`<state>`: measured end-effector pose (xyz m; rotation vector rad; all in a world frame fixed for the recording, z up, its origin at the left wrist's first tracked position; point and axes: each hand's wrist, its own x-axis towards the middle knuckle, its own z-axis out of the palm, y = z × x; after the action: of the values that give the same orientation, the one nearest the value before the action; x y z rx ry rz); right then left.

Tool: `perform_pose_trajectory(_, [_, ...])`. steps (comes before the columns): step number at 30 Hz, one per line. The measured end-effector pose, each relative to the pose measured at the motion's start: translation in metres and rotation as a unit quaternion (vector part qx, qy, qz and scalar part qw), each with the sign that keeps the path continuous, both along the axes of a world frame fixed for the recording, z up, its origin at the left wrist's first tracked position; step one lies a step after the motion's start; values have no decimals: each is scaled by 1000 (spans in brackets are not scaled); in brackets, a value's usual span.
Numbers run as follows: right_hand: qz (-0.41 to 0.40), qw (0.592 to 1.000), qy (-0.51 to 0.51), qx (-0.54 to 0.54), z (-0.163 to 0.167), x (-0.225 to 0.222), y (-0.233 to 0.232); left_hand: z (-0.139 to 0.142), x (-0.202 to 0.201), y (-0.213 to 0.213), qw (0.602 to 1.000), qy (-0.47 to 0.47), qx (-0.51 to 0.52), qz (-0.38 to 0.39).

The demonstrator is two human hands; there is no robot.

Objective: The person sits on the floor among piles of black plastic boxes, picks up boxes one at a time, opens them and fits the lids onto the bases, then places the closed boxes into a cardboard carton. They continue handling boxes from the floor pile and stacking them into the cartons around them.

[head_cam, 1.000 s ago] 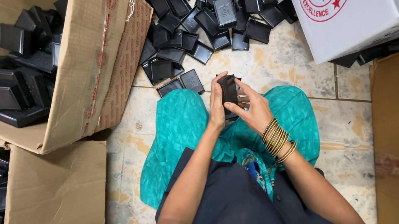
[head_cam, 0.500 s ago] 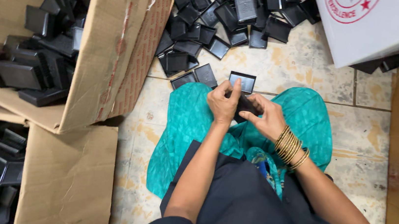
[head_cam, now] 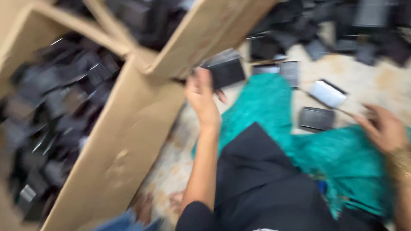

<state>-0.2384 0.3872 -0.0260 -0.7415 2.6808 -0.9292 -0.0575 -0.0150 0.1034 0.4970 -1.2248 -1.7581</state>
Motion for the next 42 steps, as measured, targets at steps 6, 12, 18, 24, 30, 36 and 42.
perform_pose_trajectory(6, [12, 980, -4, 196, -27, -1, -14, 91, 93, -118, 965, 148, 128, 177])
perform_pose_trajectory(12, [14, 973, -13, 228, -32, -12, -19, 64, 64, -83, 996, 41, 71, 20])
perform_pose_trajectory(18, [63, 982, 29, 174, -7, -8, -30, -53, -51, 3, 960, -169, -5, -224])
perform_pose_trajectory(24, [179, 959, 10, 219, 10, -15, -59, -124, -151, 43, 833, -368, -379, -165])
perform_pose_trajectory(30, [128, 985, -11, 114, -16, -31, -60, -120, -228, 50, 723, -430, -535, -79])
perform_pose_trajectory(36, [70, 995, -56, 33, -32, -49, -60, -105, -322, 36, 491, -400, -774, -16])
perform_pose_trajectory(42, [49, 996, -65, 32, -39, -58, -61, -112, -363, 29, 434, -435, -787, -58])
